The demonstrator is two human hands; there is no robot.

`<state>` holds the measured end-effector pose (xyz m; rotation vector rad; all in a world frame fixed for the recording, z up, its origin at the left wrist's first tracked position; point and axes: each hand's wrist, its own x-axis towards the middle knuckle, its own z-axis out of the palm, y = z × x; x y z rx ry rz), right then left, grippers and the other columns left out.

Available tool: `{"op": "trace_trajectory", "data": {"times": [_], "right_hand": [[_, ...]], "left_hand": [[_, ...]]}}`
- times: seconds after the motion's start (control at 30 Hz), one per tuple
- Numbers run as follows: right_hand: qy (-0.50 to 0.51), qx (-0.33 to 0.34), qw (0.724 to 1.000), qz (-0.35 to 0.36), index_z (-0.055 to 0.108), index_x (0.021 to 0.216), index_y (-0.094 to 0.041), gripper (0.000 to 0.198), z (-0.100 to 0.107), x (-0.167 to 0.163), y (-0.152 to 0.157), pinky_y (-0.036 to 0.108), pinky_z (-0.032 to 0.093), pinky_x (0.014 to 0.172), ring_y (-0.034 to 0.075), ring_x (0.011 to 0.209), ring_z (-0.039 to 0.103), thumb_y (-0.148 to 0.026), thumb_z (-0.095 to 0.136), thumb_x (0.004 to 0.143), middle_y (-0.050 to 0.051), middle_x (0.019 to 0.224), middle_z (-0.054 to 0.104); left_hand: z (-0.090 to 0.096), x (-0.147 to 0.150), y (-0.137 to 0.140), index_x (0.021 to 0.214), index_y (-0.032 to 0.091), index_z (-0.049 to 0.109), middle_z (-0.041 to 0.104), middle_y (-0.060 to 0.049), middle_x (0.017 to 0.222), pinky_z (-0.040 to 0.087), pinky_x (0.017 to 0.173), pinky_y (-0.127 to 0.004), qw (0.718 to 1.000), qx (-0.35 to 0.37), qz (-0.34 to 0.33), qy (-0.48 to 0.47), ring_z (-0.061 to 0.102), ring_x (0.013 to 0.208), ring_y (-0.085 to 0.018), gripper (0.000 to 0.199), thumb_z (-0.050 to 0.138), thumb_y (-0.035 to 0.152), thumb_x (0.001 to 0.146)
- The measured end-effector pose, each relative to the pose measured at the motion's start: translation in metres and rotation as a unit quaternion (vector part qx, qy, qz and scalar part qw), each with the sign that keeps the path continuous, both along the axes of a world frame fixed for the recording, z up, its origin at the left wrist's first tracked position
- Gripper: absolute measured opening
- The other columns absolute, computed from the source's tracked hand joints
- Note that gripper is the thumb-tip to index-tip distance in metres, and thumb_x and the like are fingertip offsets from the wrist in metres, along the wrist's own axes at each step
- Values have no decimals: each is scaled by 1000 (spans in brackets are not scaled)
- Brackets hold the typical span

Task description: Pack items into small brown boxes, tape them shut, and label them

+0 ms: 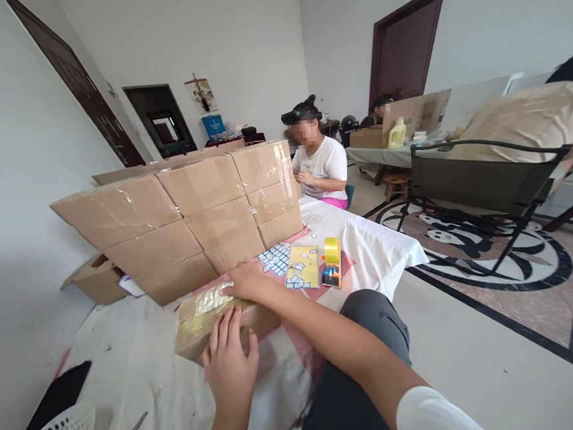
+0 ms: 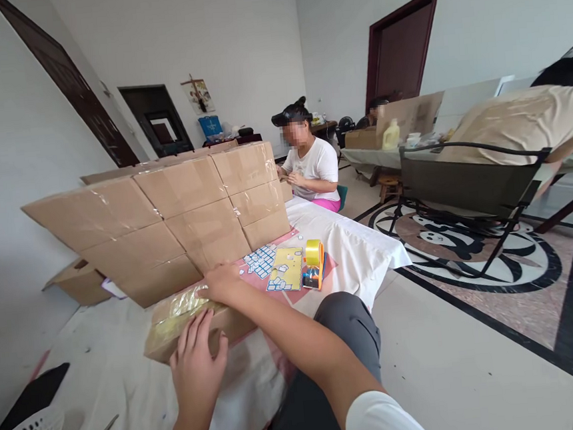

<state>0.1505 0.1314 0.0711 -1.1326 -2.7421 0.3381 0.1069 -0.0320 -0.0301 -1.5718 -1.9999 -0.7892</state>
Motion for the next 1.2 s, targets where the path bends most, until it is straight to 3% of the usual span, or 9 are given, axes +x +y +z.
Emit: {"op": "trace_trajectory", "data": {"times": [0.2,0.37,0.47,0.57,0.7,0.8,0.87,1.03,1.2], "right_hand": [[-3,26,996,80,68,123,-13,68,1,12,5,50,53,101,37,124,63,-63,73,79,22,130,67],[12,31,999,42,72,115,-16,52,-1,6,2,46,59,87,36,117,67,-55,74,81,19,123,72],[47,52,997,25,74,112,-18,34,7,14,4,39,58,87,31,112,69,-42,68,88,15,119,74],[95,69,993,-28,71,117,-22,28,19,49,22,34,53,92,25,113,68,-27,51,97,11,123,72],[120,65,981,-138,65,124,-21,35,22,127,65,32,50,97,22,116,66,-20,41,99,9,125,72],[91,47,975,-198,66,123,-19,35,8,171,89,34,50,97,24,117,66,-20,39,100,10,126,71],[59,30,975,-210,66,124,-19,37,-6,178,99,35,50,97,25,119,65,-18,38,100,11,129,70],[-74,-58,981,-169,73,114,-18,33,-47,147,115,38,55,90,29,112,70,-8,56,88,14,120,74],[-152,-89,974,-142,69,119,-13,33,-77,127,125,44,57,89,34,112,69,-16,64,87,22,126,69]], "left_hand": [[0,5,4,134,18,57,66,-10,138,49,91,-44,1000,17,10,-5,55,132,-32,39,48,29,98],[-1,1,6,135,18,56,67,-11,136,50,92,-44,1000,15,5,12,56,130,-32,39,49,29,98],[-2,-2,5,135,19,56,66,-11,136,50,94,-45,1000,15,-3,16,57,129,-33,39,50,28,97],[-3,-3,4,136,18,55,65,-12,137,48,103,-46,999,35,-28,3,55,131,-33,42,53,27,96],[-10,-6,7,142,14,51,61,-16,140,39,117,-50,996,53,-71,-7,49,137,-34,50,56,26,94],[-20,-10,13,145,14,49,60,-17,140,38,117,-51,995,77,-67,4,46,139,-36,56,59,27,91],[-26,-11,16,146,14,49,61,-17,140,39,115,-52,994,91,-53,14,47,139,-37,59,62,29,89],[-35,-13,23,144,16,50,63,-18,137,42,110,-52,992,117,-40,18,49,136,-38,63,66,32,85],[-41,-18,26,145,19,50,62,-16,136,42,109,-52,992,122,-40,14,49,134,-38,68,71,33,82]]}}
